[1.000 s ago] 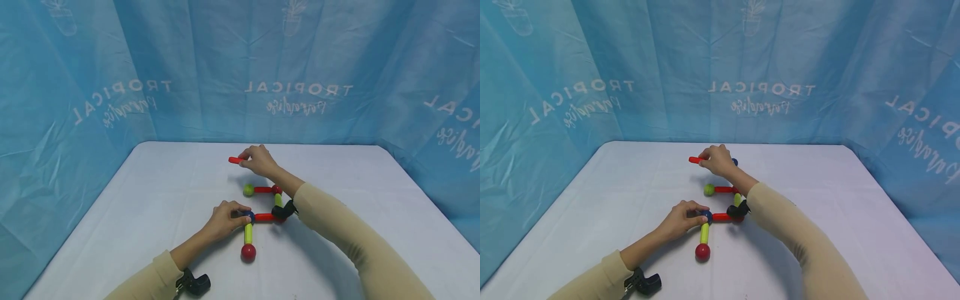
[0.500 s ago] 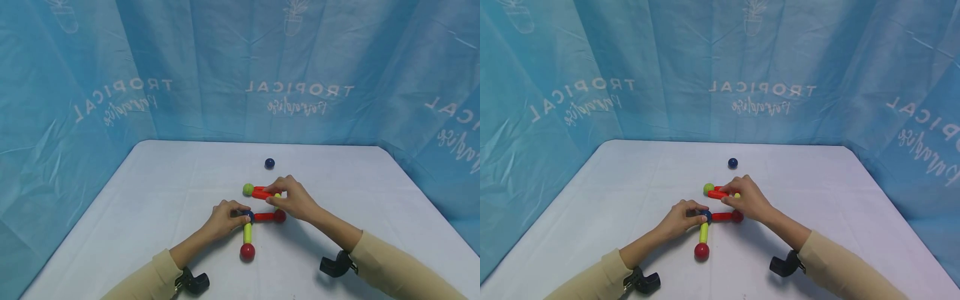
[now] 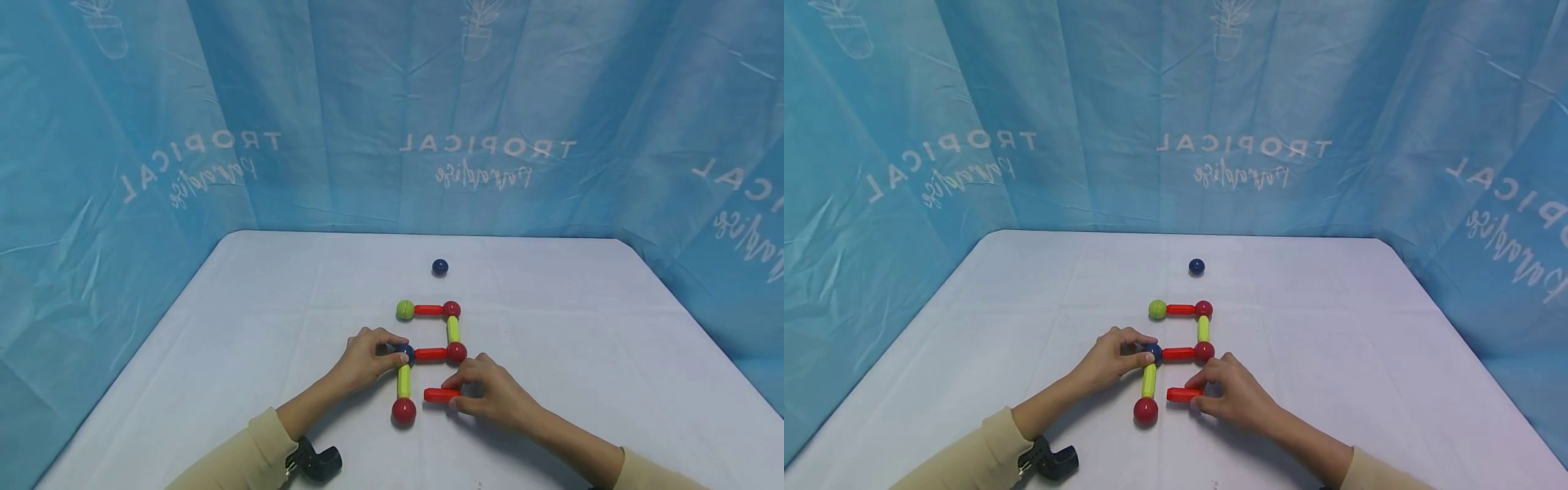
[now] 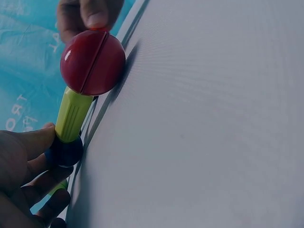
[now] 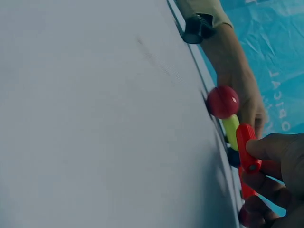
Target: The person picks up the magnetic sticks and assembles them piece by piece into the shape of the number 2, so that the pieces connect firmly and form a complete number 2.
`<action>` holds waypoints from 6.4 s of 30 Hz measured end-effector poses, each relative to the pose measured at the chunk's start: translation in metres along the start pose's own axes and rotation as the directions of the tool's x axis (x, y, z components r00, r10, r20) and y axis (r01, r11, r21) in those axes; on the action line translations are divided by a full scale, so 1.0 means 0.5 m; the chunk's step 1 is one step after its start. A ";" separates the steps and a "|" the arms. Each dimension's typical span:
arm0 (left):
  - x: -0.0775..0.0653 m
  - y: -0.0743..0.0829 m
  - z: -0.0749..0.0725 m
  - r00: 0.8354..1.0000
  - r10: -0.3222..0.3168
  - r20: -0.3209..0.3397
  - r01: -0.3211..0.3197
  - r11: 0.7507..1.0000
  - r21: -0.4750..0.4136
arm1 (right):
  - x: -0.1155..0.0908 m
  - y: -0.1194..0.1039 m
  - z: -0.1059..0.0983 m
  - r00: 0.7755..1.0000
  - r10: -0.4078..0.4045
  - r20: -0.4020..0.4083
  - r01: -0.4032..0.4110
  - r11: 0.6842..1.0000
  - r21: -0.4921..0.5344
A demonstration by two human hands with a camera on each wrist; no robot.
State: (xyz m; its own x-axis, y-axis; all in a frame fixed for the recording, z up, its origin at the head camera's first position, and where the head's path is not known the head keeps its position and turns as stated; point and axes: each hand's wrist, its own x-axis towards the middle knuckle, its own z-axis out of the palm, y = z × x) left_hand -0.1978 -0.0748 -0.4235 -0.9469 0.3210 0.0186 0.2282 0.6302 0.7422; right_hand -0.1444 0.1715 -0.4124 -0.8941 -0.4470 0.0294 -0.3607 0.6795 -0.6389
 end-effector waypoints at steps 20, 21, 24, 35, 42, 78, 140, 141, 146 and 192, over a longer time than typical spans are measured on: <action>-0.006 0.006 -0.004 1.000 0.012 -0.004 -0.012 1.000 0.001 | -0.022 -0.011 0.024 0.998 -0.020 0.057 0.017 0.998 0.057; -0.006 0.006 -0.004 1.000 0.010 -0.004 -0.010 1.000 0.001 | -0.022 -0.010 0.025 0.998 -0.022 0.056 0.018 0.998 0.058; -0.005 0.006 -0.004 1.000 0.009 -0.002 -0.009 1.000 0.002 | -0.022 -0.008 0.025 0.998 -0.028 0.052 0.025 0.998 0.062; -0.046 0.015 -0.016 0.996 0.030 -0.089 -0.030 1.000 0.007 | -0.021 -0.006 0.027 0.998 -0.022 0.061 0.018 0.997 0.071; -0.129 0.024 -0.020 0.996 0.092 0.005 -0.093 0.995 0.026 | -0.022 -0.007 0.027 0.998 -0.014 0.061 0.010 0.997 0.072; -0.165 0.022 0.027 0.990 0.133 -0.044 -0.133 0.991 0.017 | 0.016 -0.012 -0.024 1.000 -0.005 -0.025 0.005 1.000 0.016; -0.166 0.020 0.029 0.995 0.096 -0.029 -0.096 0.995 -0.019 | 0.157 0.064 -0.148 0.960 0.080 -0.270 -0.080 0.997 0.011; -0.166 0.021 0.028 0.995 0.092 -0.026 -0.093 0.996 -0.018 | 0.136 0.062 -0.143 0.959 0.075 -0.275 -0.075 0.997 0.009; -0.165 0.023 0.027 0.997 0.076 -0.015 -0.076 0.997 -0.023 | 0.041 0.059 -0.111 0.959 0.096 -0.266 -0.094 0.995 0.022; -0.162 0.020 0.025 0.993 0.107 -0.052 -0.108 0.994 -0.023 | -0.073 0.039 -0.007 0.994 0.089 -0.070 -0.083 0.993 0.079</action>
